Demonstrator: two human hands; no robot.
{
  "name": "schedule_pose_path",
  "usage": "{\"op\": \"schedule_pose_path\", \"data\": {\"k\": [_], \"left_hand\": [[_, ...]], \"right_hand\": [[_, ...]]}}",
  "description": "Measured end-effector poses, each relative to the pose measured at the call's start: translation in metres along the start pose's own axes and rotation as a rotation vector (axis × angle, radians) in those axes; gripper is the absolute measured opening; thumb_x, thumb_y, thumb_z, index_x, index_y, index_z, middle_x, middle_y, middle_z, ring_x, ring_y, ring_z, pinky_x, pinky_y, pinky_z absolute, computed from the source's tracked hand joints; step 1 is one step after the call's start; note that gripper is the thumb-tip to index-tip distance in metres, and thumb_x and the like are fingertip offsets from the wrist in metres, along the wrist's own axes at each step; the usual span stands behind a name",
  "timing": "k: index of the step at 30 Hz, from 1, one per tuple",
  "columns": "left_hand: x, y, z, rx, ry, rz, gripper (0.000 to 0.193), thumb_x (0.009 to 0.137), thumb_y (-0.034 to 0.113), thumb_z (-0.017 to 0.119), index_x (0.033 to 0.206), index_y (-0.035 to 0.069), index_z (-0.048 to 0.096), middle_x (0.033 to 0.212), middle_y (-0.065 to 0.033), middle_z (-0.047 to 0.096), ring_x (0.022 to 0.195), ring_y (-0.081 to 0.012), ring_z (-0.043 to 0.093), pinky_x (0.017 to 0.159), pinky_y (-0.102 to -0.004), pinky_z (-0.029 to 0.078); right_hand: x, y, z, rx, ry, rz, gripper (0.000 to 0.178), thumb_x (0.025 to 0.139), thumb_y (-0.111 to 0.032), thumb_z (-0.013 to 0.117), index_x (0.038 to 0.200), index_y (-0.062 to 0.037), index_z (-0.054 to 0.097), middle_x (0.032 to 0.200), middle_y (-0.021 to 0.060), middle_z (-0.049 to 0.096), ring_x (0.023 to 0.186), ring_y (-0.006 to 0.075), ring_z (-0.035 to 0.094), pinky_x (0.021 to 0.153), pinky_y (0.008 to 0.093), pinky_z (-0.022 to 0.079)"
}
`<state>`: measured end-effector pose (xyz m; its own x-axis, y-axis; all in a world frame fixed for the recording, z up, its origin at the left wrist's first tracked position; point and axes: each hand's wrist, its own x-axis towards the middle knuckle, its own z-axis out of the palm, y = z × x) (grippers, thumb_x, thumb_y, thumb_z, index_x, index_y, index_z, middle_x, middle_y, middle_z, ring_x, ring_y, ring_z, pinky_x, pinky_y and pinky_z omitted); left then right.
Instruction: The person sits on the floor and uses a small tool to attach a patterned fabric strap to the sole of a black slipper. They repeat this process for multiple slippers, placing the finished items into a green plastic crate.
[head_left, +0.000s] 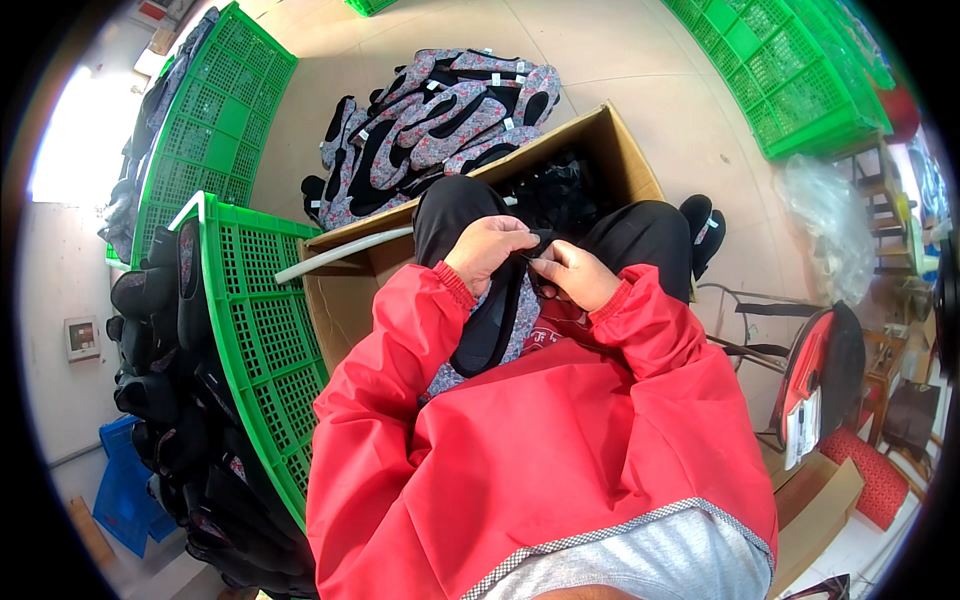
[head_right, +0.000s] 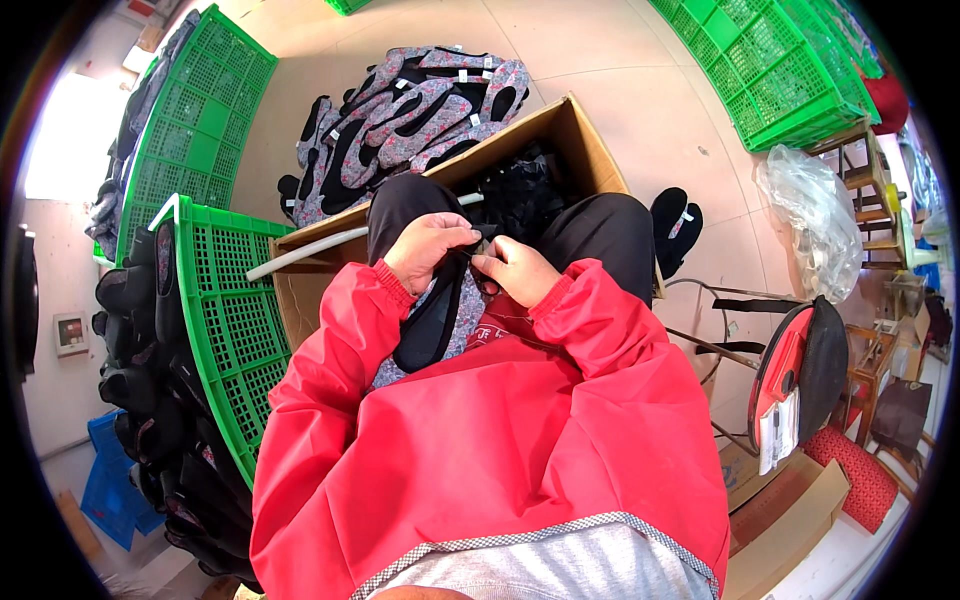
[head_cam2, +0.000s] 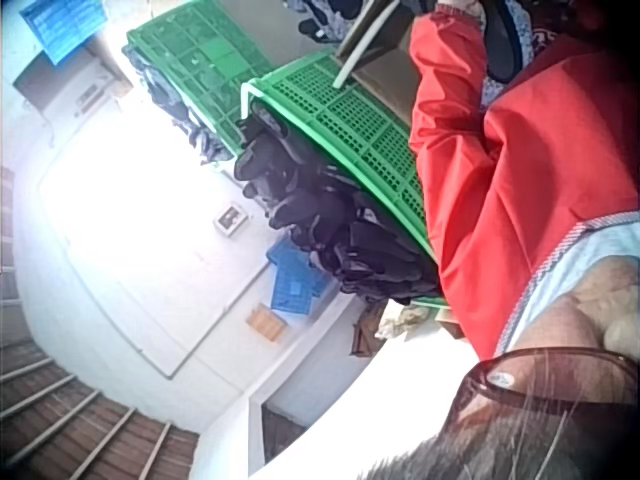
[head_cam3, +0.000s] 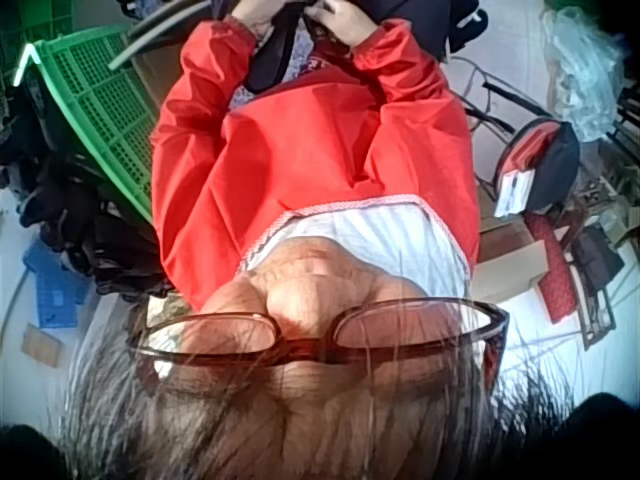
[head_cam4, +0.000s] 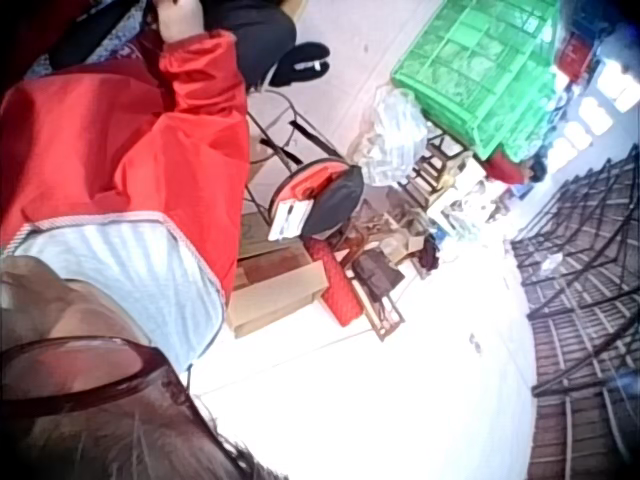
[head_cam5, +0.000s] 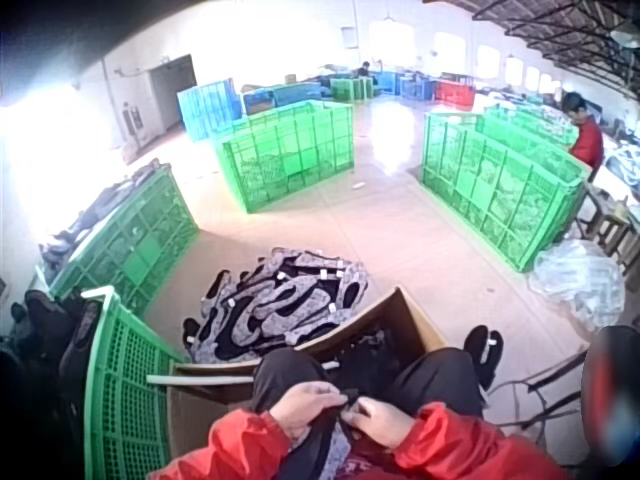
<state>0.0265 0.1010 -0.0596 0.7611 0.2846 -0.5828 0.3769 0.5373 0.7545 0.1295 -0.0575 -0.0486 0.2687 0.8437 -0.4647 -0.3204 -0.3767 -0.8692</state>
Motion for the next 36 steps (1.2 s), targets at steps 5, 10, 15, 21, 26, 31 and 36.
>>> {"op": "schedule_pose_path", "data": {"k": [5, 10, 15, 21, 26, 31, 36], "left_hand": [[-0.001, 0.000, 0.001, -0.003, 0.016, 0.009, 0.005, 0.089, 0.005, 0.065, 0.086, 0.002, 0.061, 0.079, -0.0047, 0.063, 0.070, -0.0147, 0.061, 0.067, -0.0269, 0.051], [-0.001, 0.000, 0.000, -0.010, 0.013, 0.016, 0.005, 0.089, 0.005, 0.065, 0.086, 0.002, 0.062, 0.080, -0.0044, 0.063, 0.071, -0.0143, 0.061, 0.068, -0.0273, 0.051], [-0.001, 0.001, 0.001, 0.011, 0.020, 0.022, 0.004, 0.088, 0.005, 0.065, 0.087, 0.002, 0.062, 0.081, -0.0040, 0.063, 0.072, -0.0137, 0.060, 0.069, -0.0271, 0.050], [0.000, -0.001, 0.000, 0.015, 0.030, 0.027, 0.004, 0.089, 0.005, 0.065, 0.088, 0.002, 0.063, 0.081, -0.0037, 0.063, 0.073, -0.0135, 0.060, 0.069, -0.0271, 0.050], [-0.007, 0.001, 0.003, 0.029, 0.034, 0.034, 0.008, 0.089, 0.007, 0.065, 0.092, 0.000, 0.063, 0.085, -0.0058, 0.066, 0.077, -0.0143, 0.063, 0.073, -0.0280, 0.052], [-0.074, 0.018, 0.020, 0.797, 0.416, 0.623, 0.011, 0.083, 0.009, 0.069, 0.085, 0.001, 0.061, 0.076, -0.0135, 0.062, 0.073, -0.0286, 0.065, 0.067, -0.0350, 0.051], [-0.113, 0.001, 0.030, 1.220, 0.142, 0.436, 0.027, 0.083, 0.022, 0.070, 0.093, -0.002, 0.063, 0.075, -0.0148, 0.064, 0.069, -0.0310, 0.065, 0.064, -0.0391, 0.051]], "right_hand": [[0.000, 0.003, -0.002, -0.125, -0.013, -0.056, 0.020, 0.097, -0.019, 0.060, 0.089, -0.0024, 0.053, 0.076, 0.0015, 0.058, 0.065, 0.0106, 0.057, 0.064, 0.0278, 0.047], [0.000, 0.001, -0.001, -0.168, -0.012, -0.060, 0.021, 0.097, -0.020, 0.059, 0.089, -0.0018, 0.053, 0.075, 0.0027, 0.059, 0.066, 0.0112, 0.058, 0.064, 0.0284, 0.048], [0.001, 0.004, 0.000, -0.187, 0.002, -0.081, 0.022, 0.097, -0.021, 0.059, 0.088, -0.0017, 0.053, 0.075, 0.0033, 0.060, 0.066, 0.0115, 0.058, 0.064, 0.0286, 0.048], [0.006, 0.014, -0.001, -0.144, -0.006, -0.094, 0.021, 0.098, -0.020, 0.059, 0.088, -0.0020, 0.053, 0.074, 0.0030, 0.059, 0.065, 0.0113, 0.057, 0.064, 0.0281, 0.047], [0.009, 0.025, -0.004, -0.119, -0.020, -0.128, 0.020, 0.098, -0.020, 0.059, 0.089, -0.0024, 0.053, 0.074, 0.0023, 0.059, 0.065, 0.0112, 0.056, 0.065, 0.0282, 0.047], [-0.007, -0.001, -0.007, -0.002, -0.119, -0.047, 0.021, 0.101, -0.027, 0.054, 0.098, -0.0065, 0.054, 0.077, 0.0006, 0.058, 0.055, 0.0039, 0.040, 0.050, 0.0182, 0.032], [-0.001, 0.015, -0.016, 0.134, -0.202, 0.026, 0.025, 0.102, -0.033, 0.053, 0.105, -0.0081, 0.055, 0.078, 0.0013, 0.060, 0.050, 0.0008, 0.035, 0.045, 0.0165, 0.027]]}}
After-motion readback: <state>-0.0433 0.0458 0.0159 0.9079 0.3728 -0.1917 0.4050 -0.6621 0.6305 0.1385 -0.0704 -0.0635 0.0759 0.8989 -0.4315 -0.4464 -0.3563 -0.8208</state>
